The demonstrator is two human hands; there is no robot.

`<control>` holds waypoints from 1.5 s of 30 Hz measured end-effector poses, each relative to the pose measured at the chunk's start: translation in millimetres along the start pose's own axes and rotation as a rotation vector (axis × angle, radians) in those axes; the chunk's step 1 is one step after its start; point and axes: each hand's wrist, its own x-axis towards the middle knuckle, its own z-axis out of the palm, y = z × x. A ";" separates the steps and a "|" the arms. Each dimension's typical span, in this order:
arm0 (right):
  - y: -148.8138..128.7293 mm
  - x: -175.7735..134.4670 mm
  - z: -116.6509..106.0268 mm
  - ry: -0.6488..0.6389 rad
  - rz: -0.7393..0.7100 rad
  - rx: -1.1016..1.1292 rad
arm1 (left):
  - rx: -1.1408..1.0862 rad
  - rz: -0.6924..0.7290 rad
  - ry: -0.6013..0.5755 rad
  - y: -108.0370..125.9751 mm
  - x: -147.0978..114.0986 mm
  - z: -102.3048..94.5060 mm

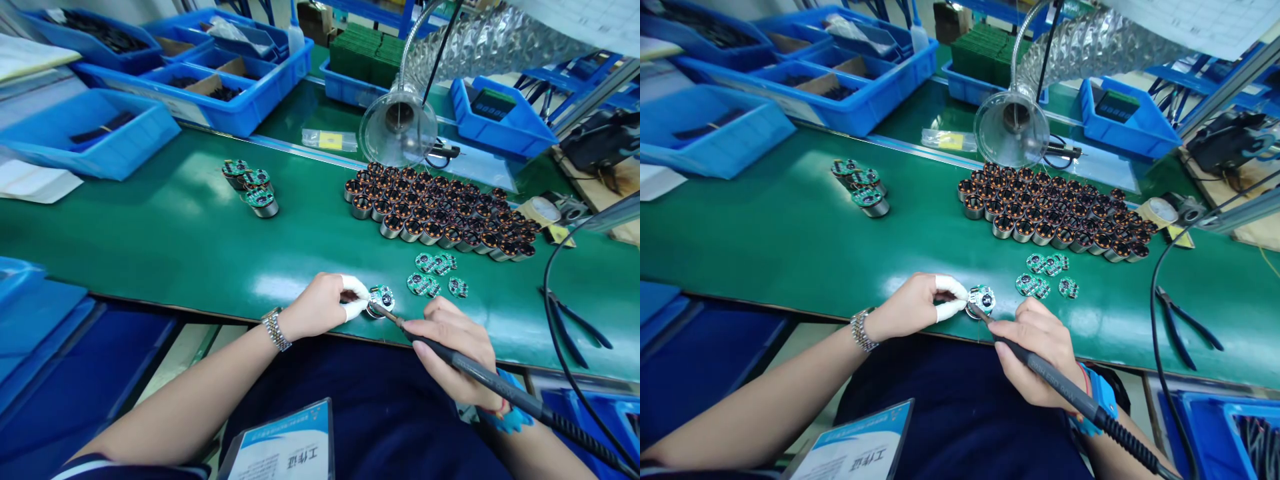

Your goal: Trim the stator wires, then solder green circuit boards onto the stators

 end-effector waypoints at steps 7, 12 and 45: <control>-0.5 1.5 0.1 -0.008 -0.007 -0.012 | -0.019 -0.053 -0.023 -1.7 2.2 0.8; -0.8 3.1 0.3 -0.013 -0.021 -0.013 | -0.022 -0.066 -0.027 -1.2 1.8 1.0; 36.5 3.0 26.1 -0.183 0.162 -0.041 | 0.061 0.235 0.111 6.1 -34.4 37.1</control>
